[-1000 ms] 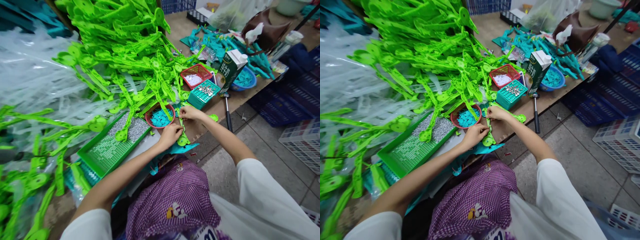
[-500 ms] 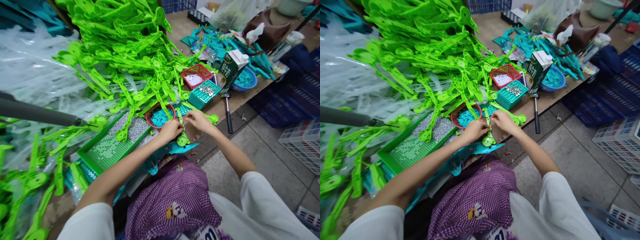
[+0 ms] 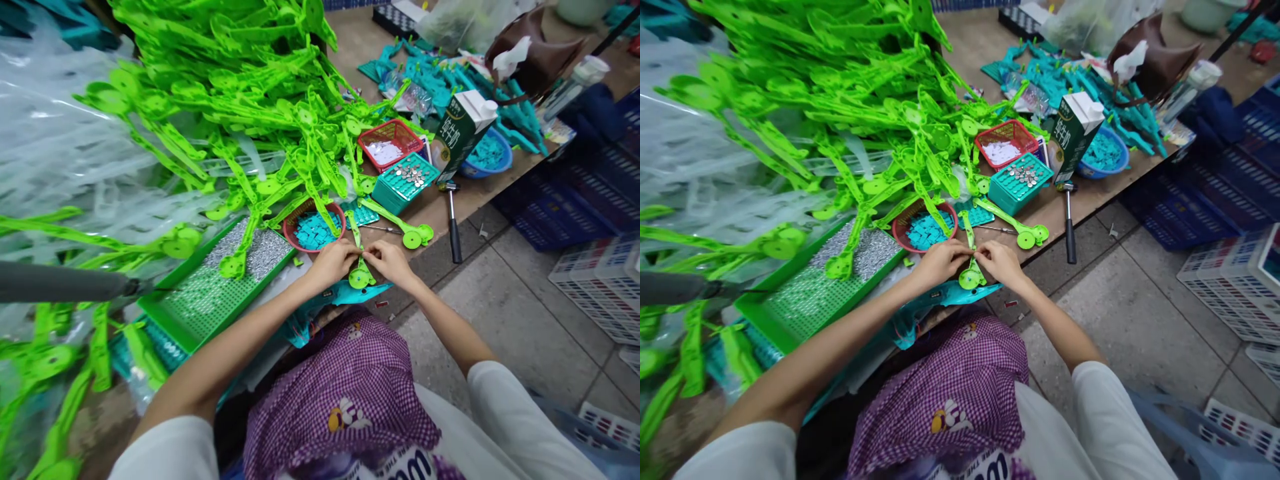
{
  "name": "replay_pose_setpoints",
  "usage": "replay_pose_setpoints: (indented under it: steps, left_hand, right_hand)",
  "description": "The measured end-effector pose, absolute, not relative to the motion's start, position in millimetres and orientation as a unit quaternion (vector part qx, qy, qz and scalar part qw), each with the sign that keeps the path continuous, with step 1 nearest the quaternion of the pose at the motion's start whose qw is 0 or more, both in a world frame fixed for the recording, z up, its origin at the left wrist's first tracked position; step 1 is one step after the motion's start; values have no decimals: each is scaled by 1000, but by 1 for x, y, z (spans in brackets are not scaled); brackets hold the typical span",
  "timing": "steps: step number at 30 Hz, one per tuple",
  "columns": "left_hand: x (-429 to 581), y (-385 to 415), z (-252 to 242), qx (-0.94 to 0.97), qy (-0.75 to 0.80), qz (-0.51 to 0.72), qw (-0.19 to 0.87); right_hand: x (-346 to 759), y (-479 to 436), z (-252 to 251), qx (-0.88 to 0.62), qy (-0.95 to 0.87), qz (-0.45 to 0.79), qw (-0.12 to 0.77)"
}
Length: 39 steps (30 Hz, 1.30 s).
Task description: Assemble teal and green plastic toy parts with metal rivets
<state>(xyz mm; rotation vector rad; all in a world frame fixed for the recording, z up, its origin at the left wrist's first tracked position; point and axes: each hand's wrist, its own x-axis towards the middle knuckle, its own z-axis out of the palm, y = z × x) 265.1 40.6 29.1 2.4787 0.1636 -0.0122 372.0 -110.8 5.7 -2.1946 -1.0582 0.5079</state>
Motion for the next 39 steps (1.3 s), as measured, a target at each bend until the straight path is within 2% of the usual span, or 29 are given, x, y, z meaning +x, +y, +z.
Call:
replay_pose_setpoints:
  steps: [6, 10, 13, 15, 18, 21, 25, 29, 34, 39]
  left_hand:
    - [168, 31, 55, 936, 67, 176, 297]
    - [67, -1, 63, 914, 187, 233, 275]
    - [29, -26, 67, 871, 305, 252, 289]
    - [39, -34, 71, 845, 328, 285, 313]
    - [101, -30, 74, 854, 267, 282, 346]
    - [181, -16, 64, 880, 204, 216, 370]
    - [245, -6, 35, 889, 251, 126, 361]
    - [255, -4, 14, 886, 287, 64, 358]
    - [255, 1, 6, 880, 282, 57, 378]
    - [257, 6, -2, 877, 264, 62, 396]
  right_hand:
    - [376, -110, 6, -835, -400, 206, 316]
    - [380, -109, 8, -829, -405, 219, 317]
    - [382, -108, 12, -831, -405, 229, 305]
    - [384, -107, 14, -833, -402, 235, 299]
    - [386, -104, 14, -834, -394, 249, 294]
    - [387, -101, 14, -839, -386, 254, 286]
    - [388, -97, 18, -841, -381, 265, 278]
    - [393, -91, 24, -834, -370, 312, 266]
    - [407, -79, 28, -789, -328, 455, 253]
    - [419, -67, 33, -768, -343, 499, 207]
